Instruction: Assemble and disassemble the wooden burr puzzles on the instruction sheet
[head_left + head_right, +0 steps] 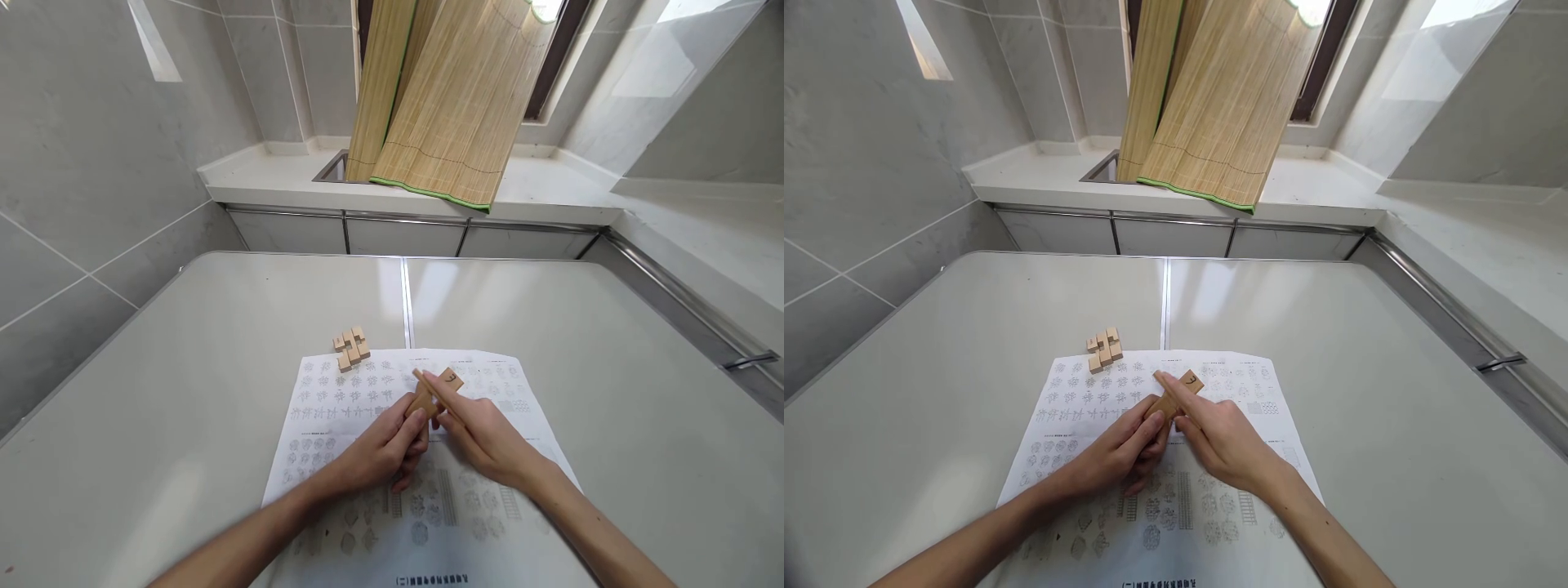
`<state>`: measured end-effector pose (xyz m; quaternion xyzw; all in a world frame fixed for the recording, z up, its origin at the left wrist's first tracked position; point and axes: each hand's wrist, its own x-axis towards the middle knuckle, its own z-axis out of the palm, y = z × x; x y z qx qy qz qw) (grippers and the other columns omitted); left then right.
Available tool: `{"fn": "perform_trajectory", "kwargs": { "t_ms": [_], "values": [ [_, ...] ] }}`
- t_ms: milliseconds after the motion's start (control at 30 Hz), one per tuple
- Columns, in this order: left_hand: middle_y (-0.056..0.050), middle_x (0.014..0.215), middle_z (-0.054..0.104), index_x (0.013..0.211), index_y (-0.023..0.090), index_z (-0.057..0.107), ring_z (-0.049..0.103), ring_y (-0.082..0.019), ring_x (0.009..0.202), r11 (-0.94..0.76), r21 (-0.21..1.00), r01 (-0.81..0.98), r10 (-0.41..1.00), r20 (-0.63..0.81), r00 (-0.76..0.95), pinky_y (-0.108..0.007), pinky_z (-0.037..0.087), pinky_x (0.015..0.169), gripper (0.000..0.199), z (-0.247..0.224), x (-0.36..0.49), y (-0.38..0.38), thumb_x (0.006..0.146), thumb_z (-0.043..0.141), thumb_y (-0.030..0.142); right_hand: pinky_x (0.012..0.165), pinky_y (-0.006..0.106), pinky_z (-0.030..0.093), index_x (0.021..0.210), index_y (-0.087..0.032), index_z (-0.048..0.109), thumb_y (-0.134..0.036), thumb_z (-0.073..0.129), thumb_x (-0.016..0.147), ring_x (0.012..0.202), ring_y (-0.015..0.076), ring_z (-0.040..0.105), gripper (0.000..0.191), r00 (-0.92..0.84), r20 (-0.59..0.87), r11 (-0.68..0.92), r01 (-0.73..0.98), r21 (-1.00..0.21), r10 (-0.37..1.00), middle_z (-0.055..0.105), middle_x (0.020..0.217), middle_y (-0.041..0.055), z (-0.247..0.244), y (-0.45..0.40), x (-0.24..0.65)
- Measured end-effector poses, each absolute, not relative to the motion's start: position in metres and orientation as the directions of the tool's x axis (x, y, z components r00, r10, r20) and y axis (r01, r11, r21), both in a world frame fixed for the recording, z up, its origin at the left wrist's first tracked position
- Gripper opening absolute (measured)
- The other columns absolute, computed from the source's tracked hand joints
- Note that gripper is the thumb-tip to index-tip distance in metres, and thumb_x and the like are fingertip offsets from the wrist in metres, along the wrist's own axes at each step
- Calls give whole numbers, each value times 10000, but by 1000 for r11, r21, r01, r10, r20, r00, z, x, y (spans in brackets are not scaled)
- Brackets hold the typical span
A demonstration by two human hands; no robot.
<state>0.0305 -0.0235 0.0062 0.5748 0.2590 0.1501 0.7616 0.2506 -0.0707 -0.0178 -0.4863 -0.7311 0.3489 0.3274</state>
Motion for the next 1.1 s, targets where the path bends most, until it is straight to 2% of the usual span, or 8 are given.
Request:
{"fn": "perform_trajectory", "kwargs": {
  "t_ms": [100,300,433,500,600,667,833,1100],
  "values": [
    [70,779,396,974,238,395,349,-54,467,313,945,91,520,-251,816,-227,392,411,366,5,31,-23,1081,431,586,635,296,442,1692,-353,276,-293,403,1112,590,188,561,597,-373,154,345,524,-779,915,671,756,-4,-20,-72,246],
    [66,780,408,975,230,410,355,-58,491,297,953,58,528,-215,822,-216,405,422,375,4,31,-21,1082,428,589,570,267,474,1694,-326,226,-218,375,1107,608,163,610,615,-375,318,488,577,-655,871,749,910,20,-21,-71,244],
    [64,768,438,975,223,417,372,-56,489,271,962,-35,605,-141,784,-197,401,408,383,-1,33,-21,1081,431,591,481,240,453,1637,-342,356,-164,481,1087,554,131,618,591,-299,545,598,600,-532,784,760,873,6,-22,-69,245],
    [68,747,441,1010,214,438,373,-58,482,264,962,-68,635,-121,763,-189,387,395,376,-2,34,-22,1080,443,584,472,236,479,1596,-350,429,-133,545,1064,557,120,656,586,-272,609,623,611,-488,745,792,932,15,-22,-69,245],
    [64,733,469,1061,199,474,372,-57,473,261,962,-84,646,-109,756,-187,371,390,377,-2,35,-23,1080,454,575,513,243,561,1571,-351,469,-98,578,1043,623,126,735,595,-253,638,634,604,-483,728,818,1132,48,-21,-70,246],
    [59,732,491,1086,192,493,376,-57,473,253,963,-94,651,-98,752,-192,374,402,386,-2,36,-23,1078,461,577,531,253,594,1547,-339,503,-91,584,1037,652,140,764,573,-247,637,633,596,-494,730,816,1174,57,-21,-71,246],
    [57,731,498,1104,189,512,381,-58,475,246,964,-99,652,-89,753,-203,376,415,376,-4,35,-21,1085,459,561,538,268,617,1471,-299,569,-65,586,1022,716,172,802,506,-244,630,634,572,-521,738,822,1160,68,-20,-71,247],
    [60,734,473,1084,191,510,404,-64,495,228,970,-90,656,-85,750,-206,392,431,366,-4,34,-22,1086,463,554,597,267,631,1455,-282,571,-52,543,1034,780,177,812,480,-263,624,651,530,-543,736,828,1081,55,-15,-69,248]
  ]
}}
